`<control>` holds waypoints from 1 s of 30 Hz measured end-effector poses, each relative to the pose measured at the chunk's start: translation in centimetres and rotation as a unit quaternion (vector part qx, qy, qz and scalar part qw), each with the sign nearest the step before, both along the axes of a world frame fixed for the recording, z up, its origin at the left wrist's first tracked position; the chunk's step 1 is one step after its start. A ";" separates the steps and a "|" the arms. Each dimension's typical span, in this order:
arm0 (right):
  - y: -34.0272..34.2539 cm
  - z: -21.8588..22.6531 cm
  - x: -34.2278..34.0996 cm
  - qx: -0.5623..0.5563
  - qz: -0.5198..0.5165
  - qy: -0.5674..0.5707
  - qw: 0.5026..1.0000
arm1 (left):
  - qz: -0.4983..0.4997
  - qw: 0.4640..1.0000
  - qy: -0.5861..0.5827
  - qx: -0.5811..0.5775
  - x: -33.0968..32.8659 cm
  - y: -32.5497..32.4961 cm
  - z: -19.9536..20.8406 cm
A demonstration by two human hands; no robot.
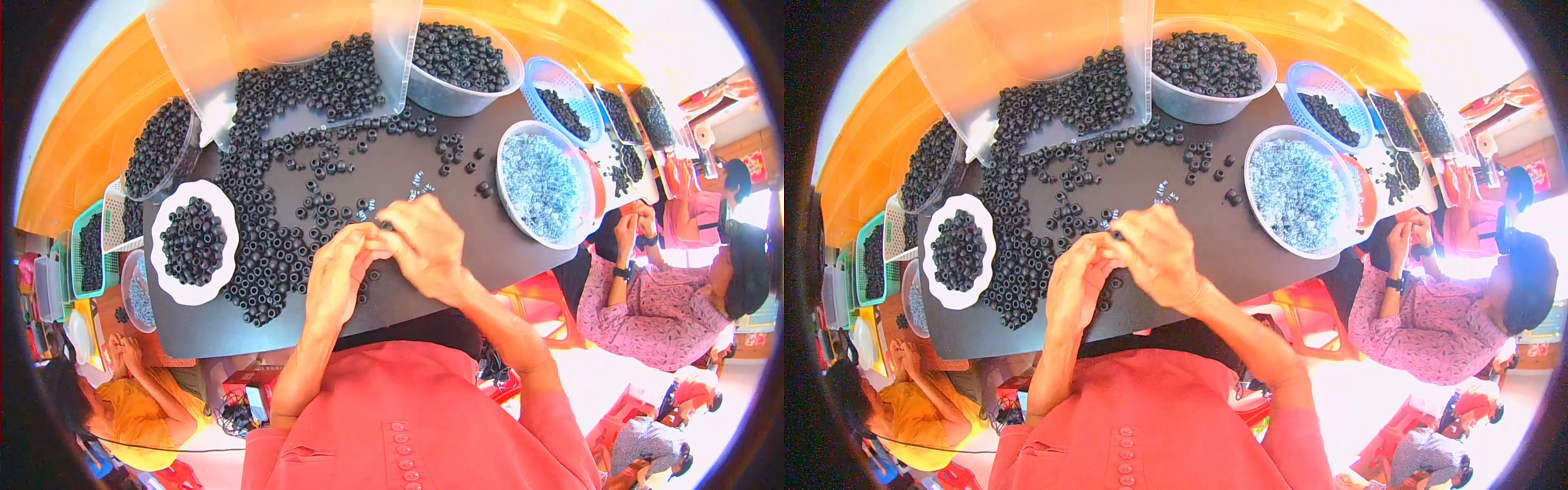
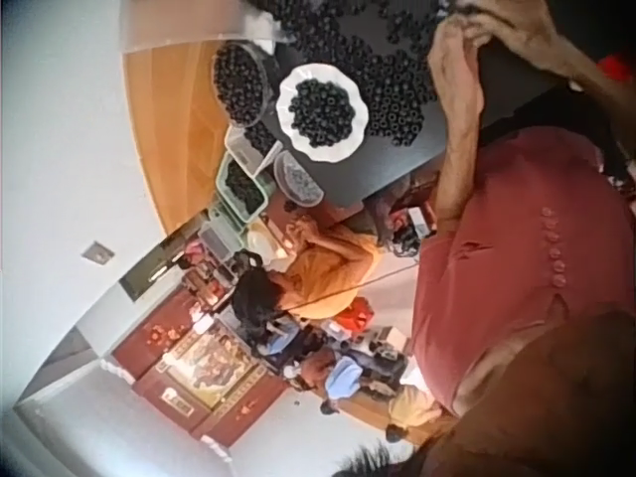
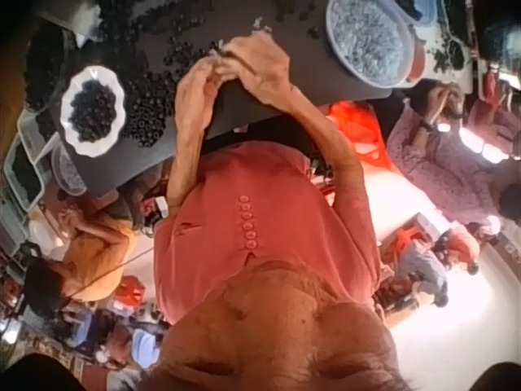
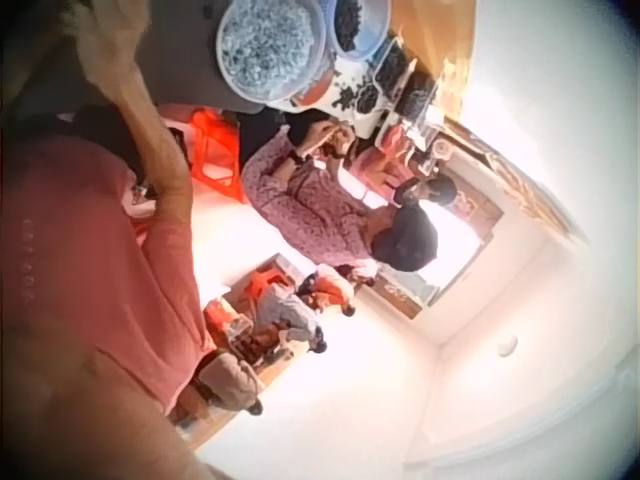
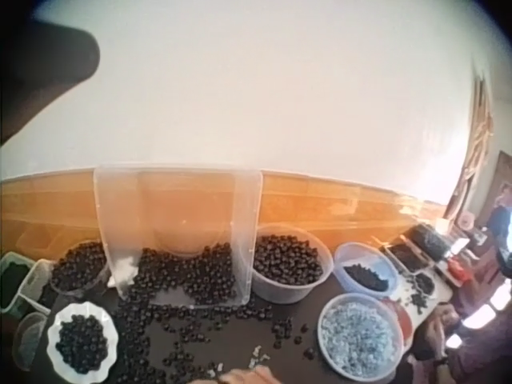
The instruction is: The person assembles small components by picking up springs and inserting them into black grommets by hand.
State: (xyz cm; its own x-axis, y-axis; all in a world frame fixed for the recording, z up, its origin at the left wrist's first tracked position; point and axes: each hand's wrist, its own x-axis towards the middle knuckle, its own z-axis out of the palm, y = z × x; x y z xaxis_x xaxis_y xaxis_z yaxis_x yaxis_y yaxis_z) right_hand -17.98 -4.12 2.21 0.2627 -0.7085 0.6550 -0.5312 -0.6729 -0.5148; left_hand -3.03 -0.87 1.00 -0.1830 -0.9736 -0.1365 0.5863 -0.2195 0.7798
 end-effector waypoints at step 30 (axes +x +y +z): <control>-10.6 -1.6 3.4 0.054 0.057 0.165 0.983 | -0.004 0.999 0.006 0.034 0.3 -0.4 -0.4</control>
